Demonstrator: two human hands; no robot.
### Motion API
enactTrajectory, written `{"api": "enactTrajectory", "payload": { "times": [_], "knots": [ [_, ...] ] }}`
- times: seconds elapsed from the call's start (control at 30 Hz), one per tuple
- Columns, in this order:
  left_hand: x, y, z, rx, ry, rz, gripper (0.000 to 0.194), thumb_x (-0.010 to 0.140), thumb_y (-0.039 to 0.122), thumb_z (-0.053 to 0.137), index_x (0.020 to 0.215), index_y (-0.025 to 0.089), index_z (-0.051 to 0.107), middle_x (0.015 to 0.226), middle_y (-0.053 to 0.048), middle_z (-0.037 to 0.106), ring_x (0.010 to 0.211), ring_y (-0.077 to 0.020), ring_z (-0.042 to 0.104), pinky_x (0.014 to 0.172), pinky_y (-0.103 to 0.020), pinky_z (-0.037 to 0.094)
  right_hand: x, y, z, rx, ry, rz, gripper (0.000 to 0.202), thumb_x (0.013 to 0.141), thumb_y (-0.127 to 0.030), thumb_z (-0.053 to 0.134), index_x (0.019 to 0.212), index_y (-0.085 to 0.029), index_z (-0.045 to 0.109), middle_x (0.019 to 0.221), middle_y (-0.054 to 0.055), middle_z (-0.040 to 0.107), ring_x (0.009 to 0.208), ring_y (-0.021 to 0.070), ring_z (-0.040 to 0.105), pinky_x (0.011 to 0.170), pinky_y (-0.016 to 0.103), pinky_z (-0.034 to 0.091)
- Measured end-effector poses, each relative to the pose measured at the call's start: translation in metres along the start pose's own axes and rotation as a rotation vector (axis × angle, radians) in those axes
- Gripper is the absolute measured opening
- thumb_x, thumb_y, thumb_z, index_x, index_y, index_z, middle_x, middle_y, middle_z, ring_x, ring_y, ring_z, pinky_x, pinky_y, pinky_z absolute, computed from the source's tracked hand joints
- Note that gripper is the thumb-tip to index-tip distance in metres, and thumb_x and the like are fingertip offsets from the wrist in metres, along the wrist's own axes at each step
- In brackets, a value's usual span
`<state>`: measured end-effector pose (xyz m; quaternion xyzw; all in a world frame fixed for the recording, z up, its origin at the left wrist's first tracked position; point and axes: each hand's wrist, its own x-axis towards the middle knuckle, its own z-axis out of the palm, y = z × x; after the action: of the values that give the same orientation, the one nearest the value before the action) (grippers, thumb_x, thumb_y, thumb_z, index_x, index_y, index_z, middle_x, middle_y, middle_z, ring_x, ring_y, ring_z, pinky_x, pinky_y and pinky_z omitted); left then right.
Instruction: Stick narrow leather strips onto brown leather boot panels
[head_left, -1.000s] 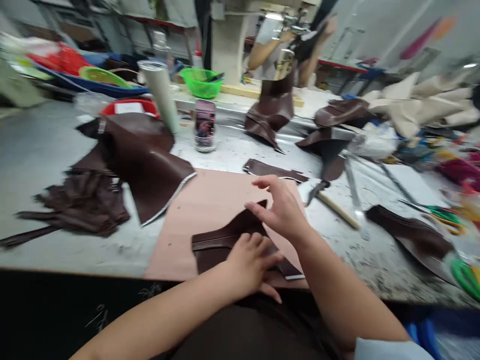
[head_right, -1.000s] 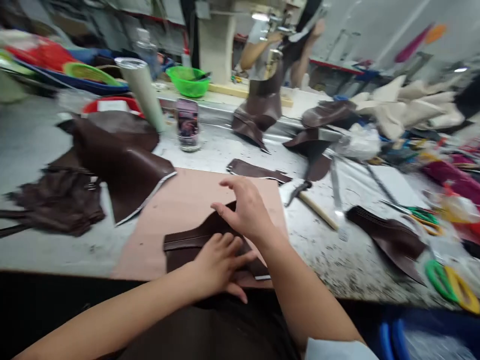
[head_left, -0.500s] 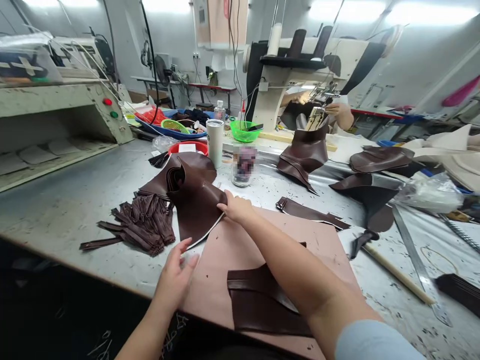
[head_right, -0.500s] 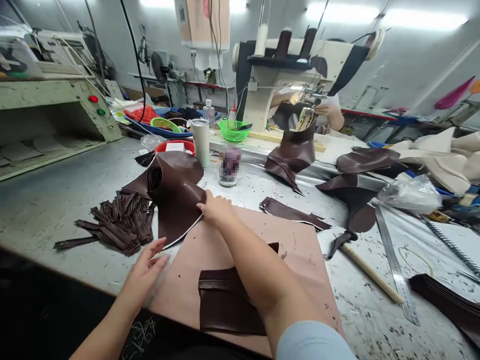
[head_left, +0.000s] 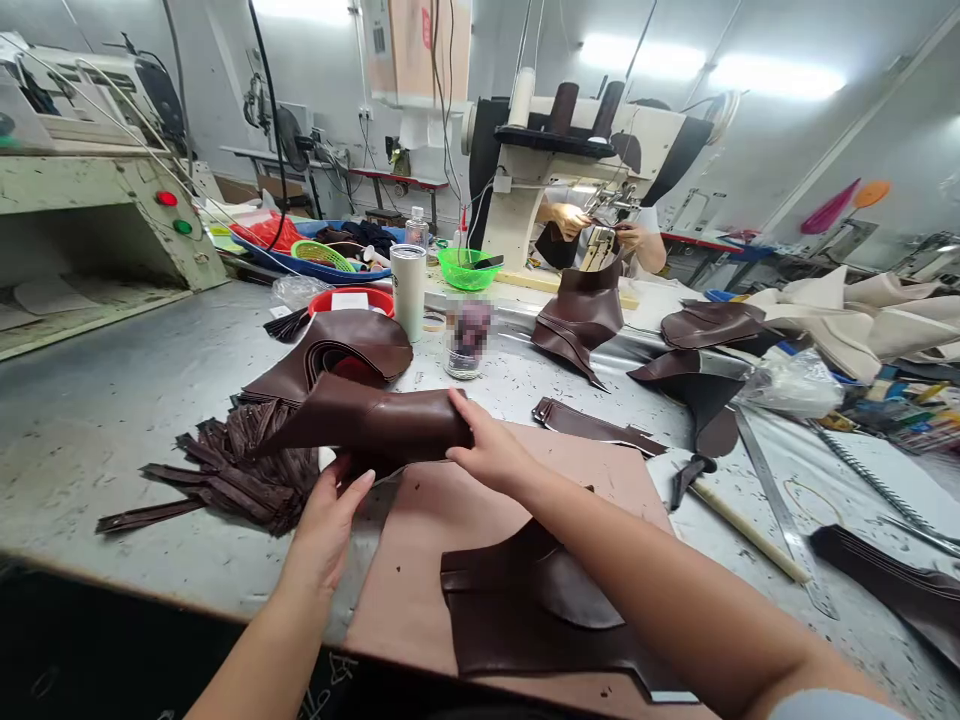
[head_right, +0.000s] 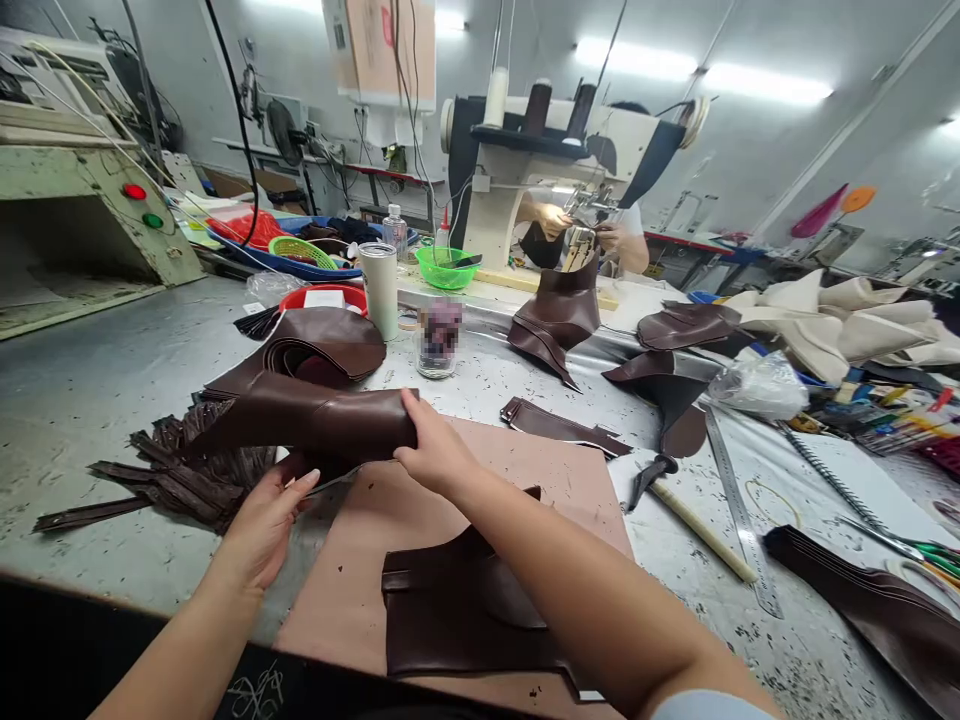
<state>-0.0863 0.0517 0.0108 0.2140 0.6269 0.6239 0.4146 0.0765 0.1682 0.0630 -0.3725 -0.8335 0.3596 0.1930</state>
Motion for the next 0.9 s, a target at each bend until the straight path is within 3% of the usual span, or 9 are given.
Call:
{"api": "enactTrajectory", "payload": {
  "times": [0.1,0.2,0.37,0.43,0.53,0.67,0.73,0.83,0.9],
  "knots": [
    [0.001,-0.011,-0.003,0.148,0.006,0.051,0.061,0.075,0.035,0.058,0.13,0.021,0.036,0.143,-0.01,0.033,0.131,-0.0231,0.031,0.107,-0.037,0.029,-0.022,0.011,-0.022,-0.178,0.053,0.071,0.085,0.072,-0.018,0.055,0.145,-0.021,0.009,0.148,0.011,0.022,0.134,0.0237,0.025,0.104,0.039,0.03],
    [0.005,-0.022,-0.003,0.296,-0.122,0.051,0.066,0.077,0.036,0.057,0.135,0.019,0.03,0.144,-0.013,0.029,0.133,-0.025,0.027,0.109,-0.041,0.023,-0.034,0.017,-0.046,-0.472,-0.004,0.214,0.086,0.074,-0.026,0.058,0.145,-0.02,0.009,0.148,0.014,0.021,0.125,0.0305,0.039,0.095,0.043,0.038],
    [0.023,-0.023,0.012,0.29,-0.104,0.022,0.066,0.075,0.03,0.062,0.133,0.016,0.034,0.138,-0.017,0.038,0.127,-0.0258,0.037,0.107,-0.041,0.025,-0.032,0.03,-0.063,-0.891,-0.235,0.345,0.076,0.078,-0.05,0.054,0.14,-0.015,0.029,0.131,0.019,0.047,0.102,0.0355,0.057,0.079,0.045,0.045],
    [0.034,-0.016,0.019,0.241,-0.069,-0.003,0.065,0.074,0.029,0.062,0.132,0.015,0.036,0.137,-0.019,0.038,0.119,-0.025,0.046,0.102,-0.039,0.034,-0.027,0.035,-0.064,-0.944,-0.28,0.334,0.071,0.079,-0.055,0.051,0.136,-0.016,0.036,0.121,0.017,0.056,0.103,0.0337,0.056,0.082,0.044,0.043],
    [0.051,-0.003,0.025,0.163,-0.037,-0.061,0.057,0.075,0.024,0.059,0.127,0.01,0.039,0.125,-0.021,0.048,0.087,-0.0181,0.062,0.08,-0.033,0.048,-0.02,0.036,-0.07,-0.959,-0.3,0.375,0.06,0.078,-0.055,0.052,0.127,-0.02,0.049,0.108,0.014,0.063,0.102,0.0319,0.057,0.081,0.043,0.043],
    [0.052,0.011,0.026,0.04,-0.114,-0.138,0.04,0.063,0.013,0.066,0.102,0.007,0.056,0.086,-0.01,0.063,0.057,-0.0075,0.056,0.058,-0.02,0.047,-0.023,0.02,-0.069,-0.978,-0.266,0.436,0.034,0.076,-0.043,0.06,0.101,-0.02,0.065,0.092,0.014,0.067,0.089,0.0304,0.062,0.069,0.038,0.046],
    [0.042,0.014,0.027,-0.009,-0.201,-0.18,0.035,0.055,0.013,0.073,0.087,0.008,0.062,0.076,-0.006,0.063,0.055,-0.008,0.055,0.054,-0.019,0.046,-0.03,0.008,-0.056,-0.907,-0.186,0.268,0.025,0.081,-0.033,0.057,0.102,-0.021,0.063,0.098,0.011,0.065,0.091,0.026,0.061,0.073,0.035,0.045],
    [0.02,0.012,0.031,-0.066,-0.293,-0.236,0.035,0.045,0.017,0.078,0.077,0.009,0.065,0.068,-0.004,0.062,0.056,-0.0103,0.056,0.053,-0.021,0.046,-0.041,-0.004,-0.021,-0.604,-0.115,-0.195,0.016,0.083,-0.021,0.056,0.097,-0.022,0.062,0.099,0.005,0.062,0.091,0.0171,0.058,0.076,0.027,0.044],
    [0.007,0.008,0.034,-0.098,-0.309,-0.254,0.037,0.042,0.019,0.079,0.075,0.01,0.066,0.065,-0.003,0.062,0.058,-0.0112,0.057,0.053,-0.021,0.046,-0.045,-0.003,0.002,-0.448,-0.11,-0.385,0.009,0.081,-0.018,0.058,0.088,-0.02,0.062,0.093,0.004,0.062,0.086,0.0147,0.056,0.074,0.024,0.043]
  ]
}}
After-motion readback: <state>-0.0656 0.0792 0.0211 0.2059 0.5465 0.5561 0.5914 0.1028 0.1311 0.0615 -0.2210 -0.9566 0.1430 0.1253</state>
